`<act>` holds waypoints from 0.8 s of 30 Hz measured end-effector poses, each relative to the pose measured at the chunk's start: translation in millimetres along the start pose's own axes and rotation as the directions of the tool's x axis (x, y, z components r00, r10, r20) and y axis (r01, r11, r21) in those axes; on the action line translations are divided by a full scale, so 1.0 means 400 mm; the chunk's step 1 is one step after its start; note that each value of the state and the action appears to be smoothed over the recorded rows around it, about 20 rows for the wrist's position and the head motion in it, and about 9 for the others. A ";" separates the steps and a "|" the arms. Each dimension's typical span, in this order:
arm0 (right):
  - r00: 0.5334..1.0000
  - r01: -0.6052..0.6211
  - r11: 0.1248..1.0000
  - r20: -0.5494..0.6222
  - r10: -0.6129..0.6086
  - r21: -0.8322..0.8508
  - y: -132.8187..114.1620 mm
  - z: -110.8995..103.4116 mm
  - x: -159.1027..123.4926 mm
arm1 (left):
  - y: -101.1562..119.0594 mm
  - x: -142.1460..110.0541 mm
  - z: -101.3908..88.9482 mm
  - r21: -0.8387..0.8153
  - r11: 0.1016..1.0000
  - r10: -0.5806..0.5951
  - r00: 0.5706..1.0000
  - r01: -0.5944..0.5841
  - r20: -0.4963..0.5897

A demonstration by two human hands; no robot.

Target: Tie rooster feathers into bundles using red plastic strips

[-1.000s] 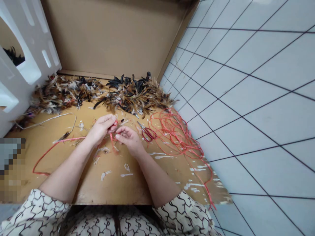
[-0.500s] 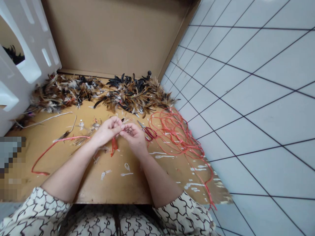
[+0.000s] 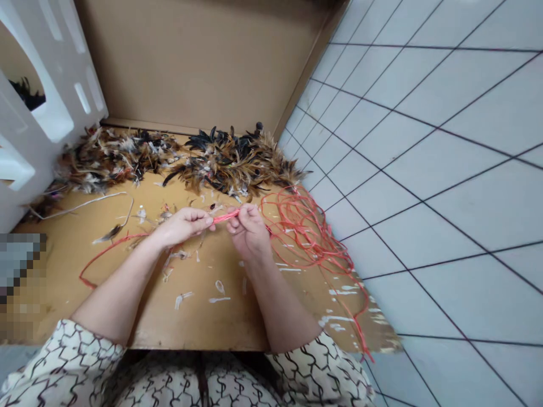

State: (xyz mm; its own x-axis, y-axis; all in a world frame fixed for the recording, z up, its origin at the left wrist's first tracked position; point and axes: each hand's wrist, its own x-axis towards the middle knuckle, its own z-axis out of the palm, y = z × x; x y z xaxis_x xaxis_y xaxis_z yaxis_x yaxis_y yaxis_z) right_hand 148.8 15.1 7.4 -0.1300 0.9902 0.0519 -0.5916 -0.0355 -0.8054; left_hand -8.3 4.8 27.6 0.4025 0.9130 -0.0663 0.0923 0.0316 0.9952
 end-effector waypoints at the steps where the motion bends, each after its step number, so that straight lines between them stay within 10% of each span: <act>1: 1.000 -0.015 1.000 -0.016 0.016 0.028 -0.006 -0.005 0.003 | 0.004 -0.003 -0.005 0.033 0.999 -0.008 1.000 0.007 0.006; 7: 1.000 0.005 0.999 -0.031 -0.003 0.054 -0.020 -0.027 0.016 | 0.019 -0.015 -0.032 0.188 0.982 -0.009 1.000 0.007 0.012; 14: 1.000 -0.010 0.998 -0.028 0.011 0.061 -0.019 -0.018 0.010 | 0.003 -0.001 -0.036 -0.132 0.991 -0.028 0.964 -0.007 -0.264; 24: 0.995 -0.030 0.999 0.094 0.034 -0.039 0.011 0.009 -0.009 | 0.004 0.007 -0.031 -0.184 0.951 0.104 0.818 -0.248 -0.566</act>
State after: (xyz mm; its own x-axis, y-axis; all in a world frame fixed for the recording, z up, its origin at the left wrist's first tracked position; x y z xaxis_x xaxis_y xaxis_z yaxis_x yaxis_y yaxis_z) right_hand 143.8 10.9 5.8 -0.2237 0.9714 0.0799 -0.5557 -0.0598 -0.8292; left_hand -18.4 12.6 29.8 -0.1772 0.9801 0.0898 -0.1795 -0.1219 0.9762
